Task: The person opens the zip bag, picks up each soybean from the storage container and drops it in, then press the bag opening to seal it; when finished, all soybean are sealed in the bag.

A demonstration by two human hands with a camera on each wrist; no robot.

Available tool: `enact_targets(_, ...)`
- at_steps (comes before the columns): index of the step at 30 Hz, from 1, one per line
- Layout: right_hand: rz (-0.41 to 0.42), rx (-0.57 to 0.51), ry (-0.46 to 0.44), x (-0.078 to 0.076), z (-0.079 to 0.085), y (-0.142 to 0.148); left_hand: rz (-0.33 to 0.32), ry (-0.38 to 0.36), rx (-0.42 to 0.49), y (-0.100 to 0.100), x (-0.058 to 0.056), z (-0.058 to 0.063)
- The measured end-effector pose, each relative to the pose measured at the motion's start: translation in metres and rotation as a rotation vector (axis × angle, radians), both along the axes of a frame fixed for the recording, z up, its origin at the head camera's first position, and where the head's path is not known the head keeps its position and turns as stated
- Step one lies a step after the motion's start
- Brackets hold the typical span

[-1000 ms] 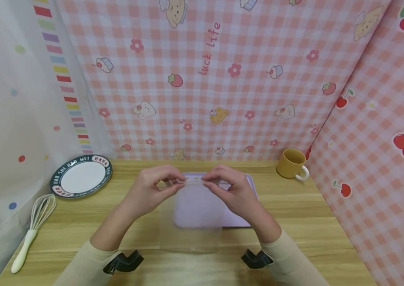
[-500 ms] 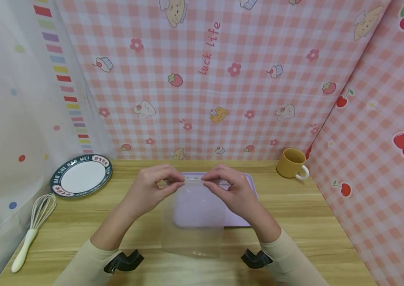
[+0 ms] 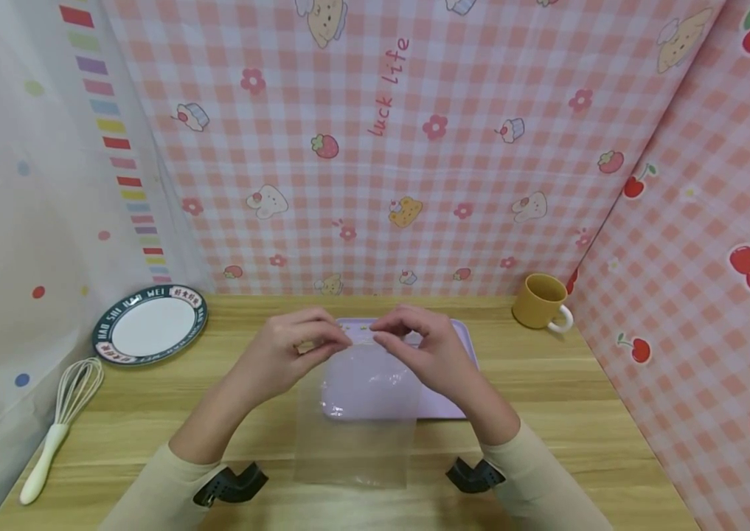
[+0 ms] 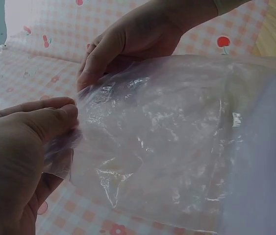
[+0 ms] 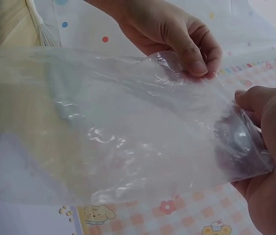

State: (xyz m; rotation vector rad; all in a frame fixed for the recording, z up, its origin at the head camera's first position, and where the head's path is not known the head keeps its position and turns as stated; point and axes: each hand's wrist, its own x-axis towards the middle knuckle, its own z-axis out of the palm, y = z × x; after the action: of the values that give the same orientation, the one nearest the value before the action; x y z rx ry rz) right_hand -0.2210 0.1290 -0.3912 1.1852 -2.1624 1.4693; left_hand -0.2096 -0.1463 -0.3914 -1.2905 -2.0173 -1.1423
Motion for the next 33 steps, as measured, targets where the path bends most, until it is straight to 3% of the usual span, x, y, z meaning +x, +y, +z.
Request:
enact_targets(4, 0.017, 0.022, -0.023, 0.000, 0.002, -0.001, -0.011, 0.015, -0.007, 0.001, -0.001, -0.001)
enact_targets(16, 0.087, 0.137, -0.121, 0.004, 0.010, -0.003, 0.004, -0.063, -0.016, 0.001, -0.003, -0.007)
enact_targets(23, 0.069, 0.186, -0.157, 0.004, 0.010, -0.005, 0.002, -0.080, -0.029, 0.002, -0.004, -0.008)
enact_targets(33, 0.034, 0.178, -0.189, 0.004, 0.007, -0.009, 0.005, -0.091, -0.028, 0.007, -0.005, -0.010)
